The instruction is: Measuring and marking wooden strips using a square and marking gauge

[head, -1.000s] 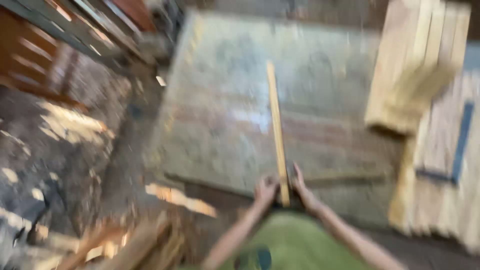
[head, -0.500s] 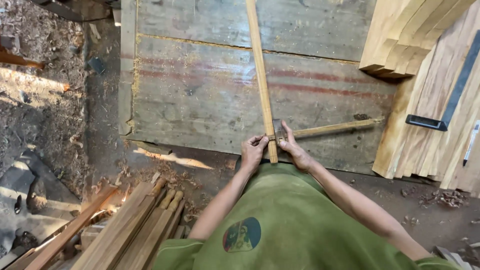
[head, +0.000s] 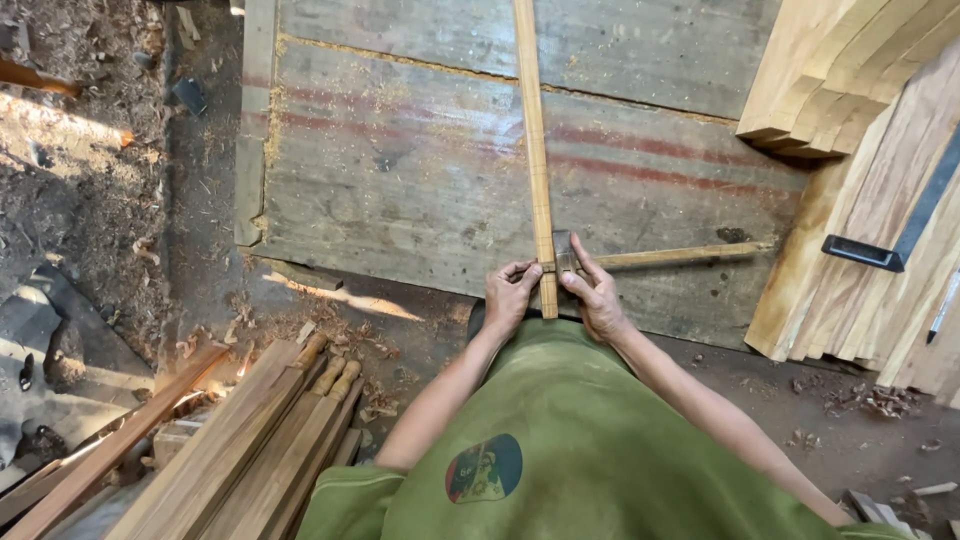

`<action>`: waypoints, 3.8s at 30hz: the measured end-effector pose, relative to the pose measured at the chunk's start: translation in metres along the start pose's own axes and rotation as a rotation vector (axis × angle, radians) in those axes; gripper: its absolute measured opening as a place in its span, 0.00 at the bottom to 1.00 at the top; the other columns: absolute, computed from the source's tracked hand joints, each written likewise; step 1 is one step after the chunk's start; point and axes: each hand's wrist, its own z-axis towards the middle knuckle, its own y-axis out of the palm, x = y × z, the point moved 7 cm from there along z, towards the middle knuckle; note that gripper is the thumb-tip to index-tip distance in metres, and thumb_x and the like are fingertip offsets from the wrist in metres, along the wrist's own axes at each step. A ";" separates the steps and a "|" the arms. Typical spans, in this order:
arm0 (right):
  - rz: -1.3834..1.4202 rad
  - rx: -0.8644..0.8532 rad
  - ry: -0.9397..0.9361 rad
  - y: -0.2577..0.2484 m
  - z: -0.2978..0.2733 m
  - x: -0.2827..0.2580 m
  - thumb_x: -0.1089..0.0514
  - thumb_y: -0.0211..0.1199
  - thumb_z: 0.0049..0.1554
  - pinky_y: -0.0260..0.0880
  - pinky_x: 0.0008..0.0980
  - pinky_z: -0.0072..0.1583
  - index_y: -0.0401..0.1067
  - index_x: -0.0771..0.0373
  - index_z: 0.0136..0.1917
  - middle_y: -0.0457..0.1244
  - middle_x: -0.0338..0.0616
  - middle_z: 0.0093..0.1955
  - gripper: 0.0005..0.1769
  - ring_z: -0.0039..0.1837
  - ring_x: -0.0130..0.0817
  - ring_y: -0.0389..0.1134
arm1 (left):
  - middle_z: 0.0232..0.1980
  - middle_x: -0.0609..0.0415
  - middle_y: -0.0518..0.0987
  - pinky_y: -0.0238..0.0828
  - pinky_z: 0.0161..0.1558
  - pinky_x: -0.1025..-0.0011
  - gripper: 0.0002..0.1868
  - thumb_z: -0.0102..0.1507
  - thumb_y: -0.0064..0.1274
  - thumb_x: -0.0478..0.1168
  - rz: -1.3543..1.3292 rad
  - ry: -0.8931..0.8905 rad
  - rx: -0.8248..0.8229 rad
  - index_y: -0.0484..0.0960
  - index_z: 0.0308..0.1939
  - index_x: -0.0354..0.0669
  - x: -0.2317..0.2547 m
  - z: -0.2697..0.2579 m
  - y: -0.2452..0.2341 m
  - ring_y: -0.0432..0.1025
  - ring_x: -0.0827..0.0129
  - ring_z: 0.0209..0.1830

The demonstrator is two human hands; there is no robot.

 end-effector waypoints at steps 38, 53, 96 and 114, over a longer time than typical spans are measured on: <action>0.136 -0.038 -0.147 0.009 -0.051 -0.088 0.62 0.64 0.50 0.72 0.27 0.53 0.56 0.51 0.83 0.68 0.46 0.46 0.48 0.49 0.33 0.72 | 0.75 0.17 0.51 0.70 0.66 0.58 0.59 0.50 0.72 0.38 -0.352 -0.058 -0.132 0.52 0.78 0.27 0.137 -0.070 0.024 0.67 0.31 0.63; -0.210 -0.197 -0.182 0.099 -0.173 -0.138 0.62 0.58 0.43 0.58 0.45 0.73 0.47 0.64 0.82 0.52 0.59 0.79 0.54 0.76 0.49 0.56 | 0.57 0.51 0.79 0.68 0.59 0.71 0.64 0.34 0.61 0.59 0.092 0.167 -0.387 0.63 0.74 0.44 0.213 -0.237 -0.004 0.73 0.65 0.58; 1.033 -0.827 1.072 0.126 -0.284 -0.115 0.32 0.73 0.45 0.50 0.71 0.73 0.59 0.57 0.77 0.61 0.57 0.72 0.55 0.73 0.59 0.61 | 0.53 0.34 0.52 0.55 0.53 0.54 0.32 0.54 0.61 0.38 0.275 0.479 0.516 0.62 0.57 0.42 0.034 -0.285 -0.070 0.53 0.35 0.53; 0.259 -0.370 0.726 -0.022 -0.122 -0.014 0.28 0.49 0.61 0.71 0.54 0.61 0.65 0.55 0.72 0.66 0.54 0.66 0.38 0.61 0.49 0.71 | 0.20 0.39 0.75 0.71 0.23 0.44 0.24 0.71 0.44 0.58 1.000 0.399 0.981 0.72 0.31 0.43 -0.038 -0.149 -0.180 0.76 0.38 0.20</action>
